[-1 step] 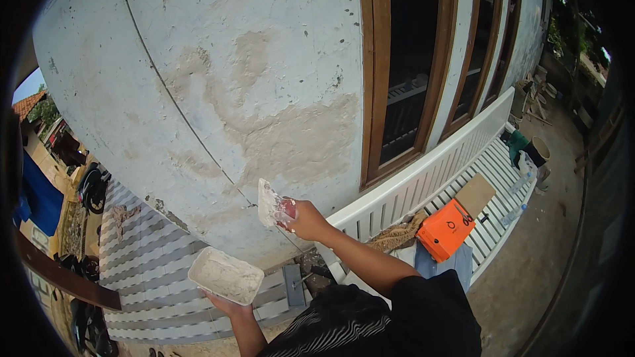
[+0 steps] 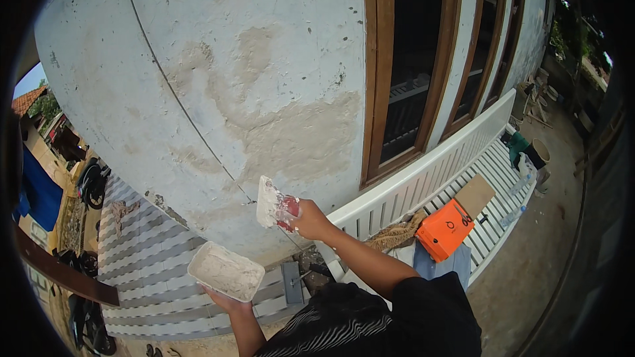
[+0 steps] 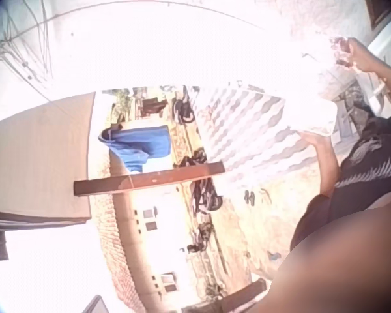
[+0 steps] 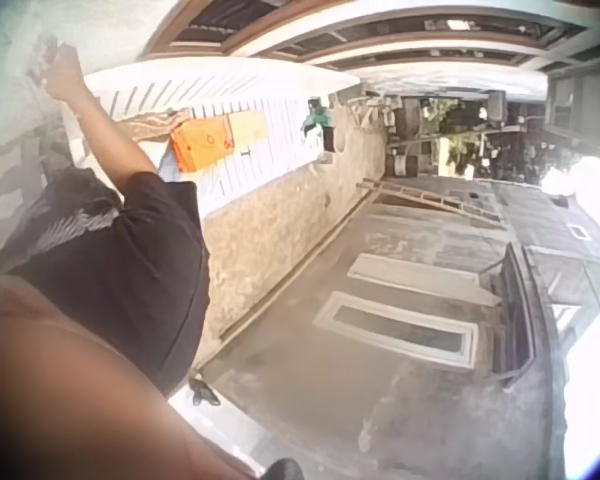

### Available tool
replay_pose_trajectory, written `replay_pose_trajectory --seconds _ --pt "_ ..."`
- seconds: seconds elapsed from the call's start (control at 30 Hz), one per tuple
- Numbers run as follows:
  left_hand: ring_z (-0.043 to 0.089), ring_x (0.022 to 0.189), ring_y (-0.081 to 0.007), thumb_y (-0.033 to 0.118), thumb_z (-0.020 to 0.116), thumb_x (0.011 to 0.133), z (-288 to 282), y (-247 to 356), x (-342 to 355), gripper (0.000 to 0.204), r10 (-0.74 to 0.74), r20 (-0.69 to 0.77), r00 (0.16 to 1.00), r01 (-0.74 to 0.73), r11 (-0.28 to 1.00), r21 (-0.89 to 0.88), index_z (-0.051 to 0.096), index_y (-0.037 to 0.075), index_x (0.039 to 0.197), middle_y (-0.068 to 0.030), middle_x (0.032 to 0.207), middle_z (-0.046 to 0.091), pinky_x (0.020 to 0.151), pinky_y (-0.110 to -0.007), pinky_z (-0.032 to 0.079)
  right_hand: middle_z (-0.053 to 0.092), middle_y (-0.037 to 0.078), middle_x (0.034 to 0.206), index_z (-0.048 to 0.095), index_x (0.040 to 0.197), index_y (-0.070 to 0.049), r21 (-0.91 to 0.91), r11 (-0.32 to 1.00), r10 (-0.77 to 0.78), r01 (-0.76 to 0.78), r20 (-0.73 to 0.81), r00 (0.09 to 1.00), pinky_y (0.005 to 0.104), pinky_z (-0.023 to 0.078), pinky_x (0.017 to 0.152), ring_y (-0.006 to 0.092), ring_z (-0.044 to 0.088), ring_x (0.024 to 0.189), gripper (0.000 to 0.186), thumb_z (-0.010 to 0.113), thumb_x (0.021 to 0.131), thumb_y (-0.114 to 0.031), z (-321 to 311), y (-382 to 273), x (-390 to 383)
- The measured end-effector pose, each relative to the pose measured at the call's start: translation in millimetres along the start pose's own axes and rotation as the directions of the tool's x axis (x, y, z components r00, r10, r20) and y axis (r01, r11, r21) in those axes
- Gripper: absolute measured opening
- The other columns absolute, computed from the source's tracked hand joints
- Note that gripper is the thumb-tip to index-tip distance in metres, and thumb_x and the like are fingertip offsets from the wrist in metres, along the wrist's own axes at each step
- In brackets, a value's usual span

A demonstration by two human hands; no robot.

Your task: Patching holes and cracks in an exterior wall using white filler material.

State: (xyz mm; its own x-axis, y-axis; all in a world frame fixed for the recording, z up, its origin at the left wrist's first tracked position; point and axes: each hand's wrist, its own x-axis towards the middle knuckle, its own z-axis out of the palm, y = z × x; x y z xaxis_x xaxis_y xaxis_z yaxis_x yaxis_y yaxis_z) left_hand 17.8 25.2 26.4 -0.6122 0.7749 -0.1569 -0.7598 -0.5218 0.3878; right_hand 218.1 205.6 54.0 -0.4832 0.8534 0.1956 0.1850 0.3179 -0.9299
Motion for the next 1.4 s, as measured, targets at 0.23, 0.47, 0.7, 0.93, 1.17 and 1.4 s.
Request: replay_pose_trajectory --seconds 0.23,0.47,0.7,0.93,1.17,1.4 --pt "0.045 0.128 -0.0352 0.059 0.033 0.094 12 -8 7 0.067 -0.072 0.139 0.988 0.071 0.997 0.009 0.035 0.016 0.145 -0.0084 0.145 0.042 0.104 -0.055 0.039 0.068 0.004 0.097 0.064 0.107 0.0 0.445 0.884 0.129 -0.144 0.064 0.99 0.0274 0.049 0.078 0.009 0.061 0.088 0.026 0.07 0.088 -0.016 -5 -19 -30" --pt "0.046 0.128 -0.0347 0.058 0.032 0.095 23 -9 7 0.066 -0.055 0.237 0.97 0.068 0.996 -0.05 0.034 0.015 0.146 -0.009 0.145 0.041 0.103 -0.053 0.041 0.07 0.007 0.095 0.066 0.105 0.004 0.237 0.97 -0.088 0.064 0.094 0.992 0.0278 0.048 0.082 0.0105 0.061 0.087 0.021 0.064 0.086 -0.003 0 -54 -43" --pt "0.043 0.13 -0.0348 0.059 0.031 0.095 28 -6 2 0.069 0.011 0.286 0.958 -0.029 0.998 0.057 0.032 0.013 0.146 -0.0111 0.147 0.039 0.104 -0.052 0.039 0.065 0.014 0.081 0.068 0.096 0.002 -0.126 0.936 -0.316 0.328 0.106 0.943 0.0322 0.049 0.067 0.0232 0.063 0.071 0.017 0.068 0.08 -0.004 8 -71 -43" --pt "0.043 0.13 -0.0345 0.059 0.03 0.096 35 -4 1 0.069 0.005 0.313 0.95 -0.016 0.999 0.033 0.031 0.012 0.146 -0.0108 0.147 0.038 0.105 -0.052 0.039 0.065 0.019 0.087 0.064 0.098 -0.001 -0.298 0.726 -0.547 0.619 0.295 0.783 0.0421 0.052 0.069 0.0375 0.063 0.079 0.022 0.067 0.079 -0.009 15 -60 -38" --pt "0.048 0.125 -0.0343 0.057 0.03 0.097 35 -3 8 0.064 0.011 0.167 0.986 0.006 0.995 -0.097 0.038 0.013 0.143 -0.0103 0.142 0.046 0.103 -0.052 0.041 0.069 0.016 0.09 0.063 0.111 -0.001 -0.137 0.979 -0.116 0.153 0.243 0.963 0.0322 0.051 0.074 0.0261 0.065 0.076 0.032 0.062 0.079 -0.005 21 -59 -55" --pt "0.047 0.126 -0.034 0.058 0.029 0.097 23 -16 8 0.065 -0.041 0.162 0.986 0.05 0.998 -0.049 0.034 0.014 0.145 -0.0096 0.143 0.043 0.103 -0.051 0.041 0.07 0.008 0.091 0.062 0.11 0.004 0.177 0.964 0.154 -0.199 0.238 0.959 0.0293 0.049 0.075 0.0111 0.061 0.081 0.026 0.057 0.086 -0.005 25 -44 -56"
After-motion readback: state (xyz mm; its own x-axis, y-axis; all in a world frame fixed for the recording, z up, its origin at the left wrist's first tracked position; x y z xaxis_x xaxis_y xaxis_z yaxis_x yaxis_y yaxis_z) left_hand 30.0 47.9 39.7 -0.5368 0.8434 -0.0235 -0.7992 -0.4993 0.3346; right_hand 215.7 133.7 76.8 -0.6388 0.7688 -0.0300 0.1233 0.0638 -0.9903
